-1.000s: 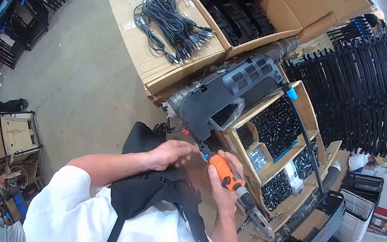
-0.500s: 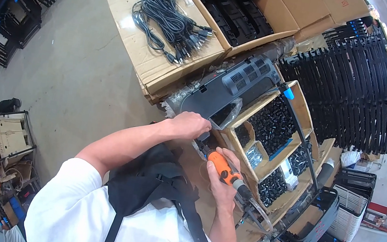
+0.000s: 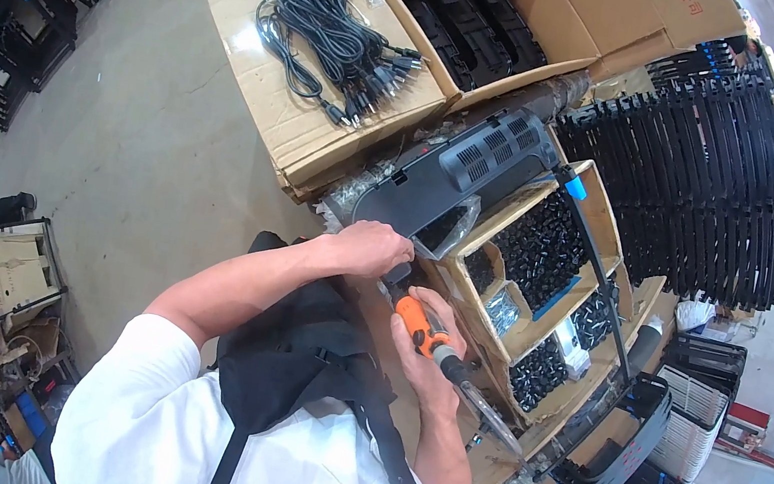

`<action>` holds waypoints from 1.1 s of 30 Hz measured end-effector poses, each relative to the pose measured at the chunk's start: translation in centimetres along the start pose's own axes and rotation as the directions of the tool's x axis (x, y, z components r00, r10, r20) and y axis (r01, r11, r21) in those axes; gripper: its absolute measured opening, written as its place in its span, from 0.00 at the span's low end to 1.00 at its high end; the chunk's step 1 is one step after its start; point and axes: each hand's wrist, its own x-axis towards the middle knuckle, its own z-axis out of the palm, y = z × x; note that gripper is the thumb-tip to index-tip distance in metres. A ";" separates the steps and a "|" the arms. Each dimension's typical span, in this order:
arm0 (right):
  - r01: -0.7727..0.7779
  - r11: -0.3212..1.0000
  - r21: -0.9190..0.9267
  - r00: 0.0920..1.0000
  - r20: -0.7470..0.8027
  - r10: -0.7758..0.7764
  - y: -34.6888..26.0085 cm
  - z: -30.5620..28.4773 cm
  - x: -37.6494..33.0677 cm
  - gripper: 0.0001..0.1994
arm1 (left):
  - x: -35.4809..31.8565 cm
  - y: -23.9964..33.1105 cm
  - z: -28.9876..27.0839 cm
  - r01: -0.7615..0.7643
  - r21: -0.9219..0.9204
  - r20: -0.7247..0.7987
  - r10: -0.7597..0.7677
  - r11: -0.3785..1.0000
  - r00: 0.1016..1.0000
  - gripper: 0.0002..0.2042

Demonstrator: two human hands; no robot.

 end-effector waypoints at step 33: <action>-0.113 0.986 0.119 0.979 0.183 0.090 -1.7 -1.7 3.5 0.27 | -7.7 -1.3 7.3 0.134 -0.977 0.177 -0.286 -0.164 0.942 0.12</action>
